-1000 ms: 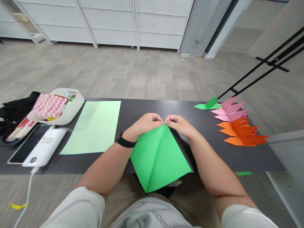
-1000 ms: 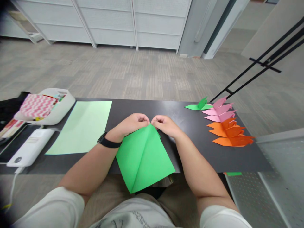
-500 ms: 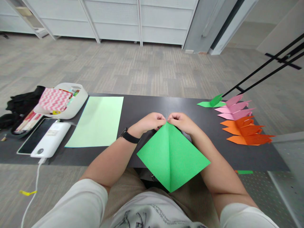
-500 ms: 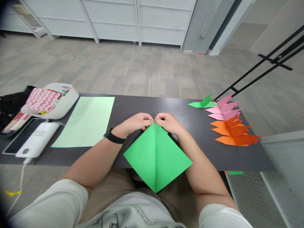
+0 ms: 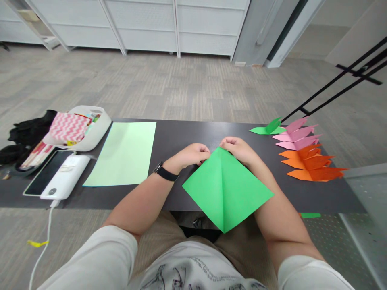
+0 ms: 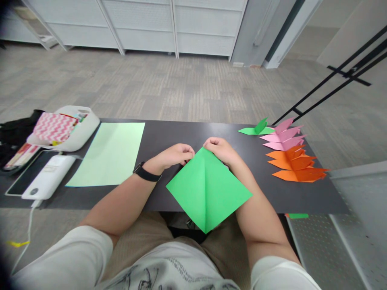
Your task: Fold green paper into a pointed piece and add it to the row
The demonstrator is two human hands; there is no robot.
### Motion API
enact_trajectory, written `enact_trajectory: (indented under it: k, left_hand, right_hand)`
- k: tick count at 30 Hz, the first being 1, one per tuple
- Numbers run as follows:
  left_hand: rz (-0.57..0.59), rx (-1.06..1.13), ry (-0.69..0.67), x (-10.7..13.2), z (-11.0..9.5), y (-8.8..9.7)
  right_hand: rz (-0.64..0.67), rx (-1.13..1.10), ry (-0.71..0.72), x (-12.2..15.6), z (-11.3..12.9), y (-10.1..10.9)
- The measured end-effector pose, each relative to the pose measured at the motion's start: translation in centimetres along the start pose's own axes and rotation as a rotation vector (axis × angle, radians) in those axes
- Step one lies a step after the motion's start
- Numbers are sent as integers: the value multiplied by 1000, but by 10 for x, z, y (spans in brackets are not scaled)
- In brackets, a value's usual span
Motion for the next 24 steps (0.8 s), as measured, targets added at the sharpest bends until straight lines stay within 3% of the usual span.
enact_trajectory:
  k: [24]
  left_hand:
    - [13, -84, -97, -4, 10, 4]
  right_hand:
    - [-223, -8, 22, -1, 4, 53]
Point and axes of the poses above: each hand's wrist, its own x-axis away from the middle knuckle, its own y-axis out of the back of the hand, z = x × y, the point moved 2 cm from there along -x, towards the middle knuckle, and after that the axes turned 5 degrees about -z, right-handed, at the moved point
